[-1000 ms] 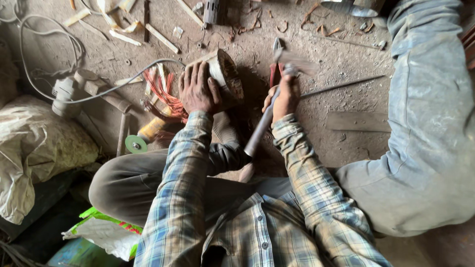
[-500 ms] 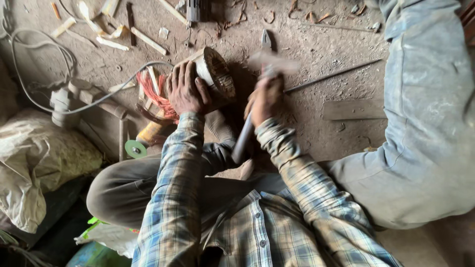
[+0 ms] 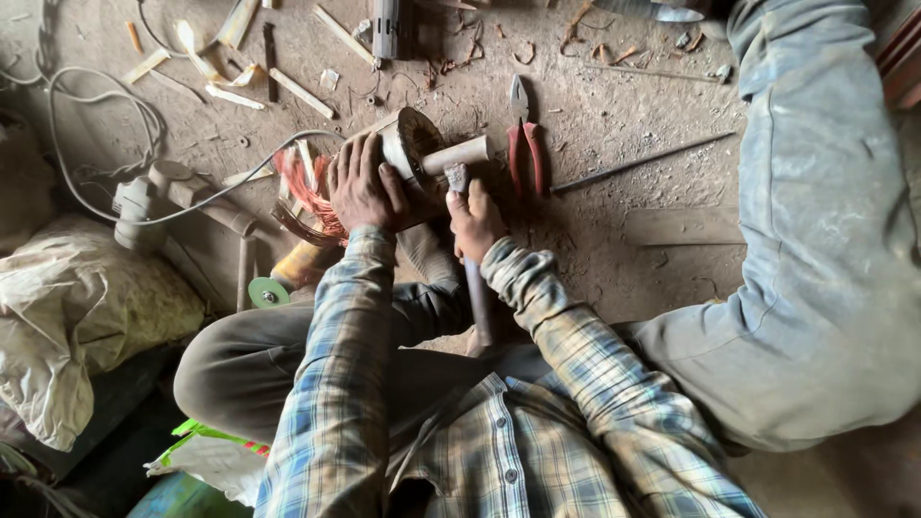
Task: The person sits on the floor and uses a hammer and metal rod to repeatedly strike and pry open a cylindrical motor stator. They adjust the stator's position and the copper windings while working to separate the laminated core.
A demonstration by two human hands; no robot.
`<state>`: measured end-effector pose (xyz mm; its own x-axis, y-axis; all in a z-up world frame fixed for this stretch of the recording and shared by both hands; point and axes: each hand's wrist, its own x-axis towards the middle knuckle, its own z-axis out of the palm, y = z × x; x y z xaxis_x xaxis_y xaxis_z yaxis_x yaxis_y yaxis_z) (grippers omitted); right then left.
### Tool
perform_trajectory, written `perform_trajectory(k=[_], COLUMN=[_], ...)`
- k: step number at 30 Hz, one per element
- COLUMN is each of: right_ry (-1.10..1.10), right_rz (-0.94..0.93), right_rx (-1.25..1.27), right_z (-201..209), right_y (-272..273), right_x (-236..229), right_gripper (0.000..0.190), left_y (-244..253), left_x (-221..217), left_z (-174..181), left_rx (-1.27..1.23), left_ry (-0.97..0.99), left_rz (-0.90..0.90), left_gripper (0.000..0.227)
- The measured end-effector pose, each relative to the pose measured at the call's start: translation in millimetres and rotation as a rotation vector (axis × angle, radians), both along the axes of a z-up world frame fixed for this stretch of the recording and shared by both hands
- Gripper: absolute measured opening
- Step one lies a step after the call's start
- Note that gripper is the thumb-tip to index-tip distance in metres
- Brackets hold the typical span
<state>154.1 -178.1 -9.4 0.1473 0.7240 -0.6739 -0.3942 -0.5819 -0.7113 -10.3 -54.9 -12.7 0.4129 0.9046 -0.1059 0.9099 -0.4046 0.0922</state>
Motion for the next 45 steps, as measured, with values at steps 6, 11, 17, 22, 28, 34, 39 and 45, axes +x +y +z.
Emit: perform_trajectory(k=[6, 11, 17, 22, 28, 34, 39, 45], right_ry=[0.226, -0.028, 0.168, -0.500, -1.118, -1.476, -1.279, -1.611], right_rz=[-0.501, -0.080, -0.228, -0.195, -0.018, 0.039, 0.264, 0.749], right_rx=[0.005, -0.009, -0.077, -0.400, -0.531, -0.377, -0.134, -0.007], right_z=[-19, -11, -31, -33, -49, -113, -131, -142], right_y=[-12, -2, -22, -63, -112, -149, -132, -100], right_x=[12, -7, 21, 60, 110, 112, 147, 146], right_gripper=[0.037, 0.027, 0.021, 0.047, 0.068, 0.053, 0.027, 0.024], left_y=[-4, -2, -7, 33, 104, 41, -41, -34], left_x=[-4, -4, -8, -22, -43, -65, -71, -38], left_z=[1, 1, -11, 8, 105, 254, 320, 336], left_rx=[-0.008, -0.013, 0.012, -0.363, -0.431, -0.213, 0.090, -0.012], left_ry=[-0.070, -0.088, -0.070, -0.198, 0.168, 0.190, -0.105, -0.088], left_rz=[-0.027, -0.011, -0.052, -0.112, -0.418, -0.629, -0.884, -0.768], left_gripper=[0.053, 0.053, 0.051, 0.047, 0.039, 0.042, 0.053, 0.051])
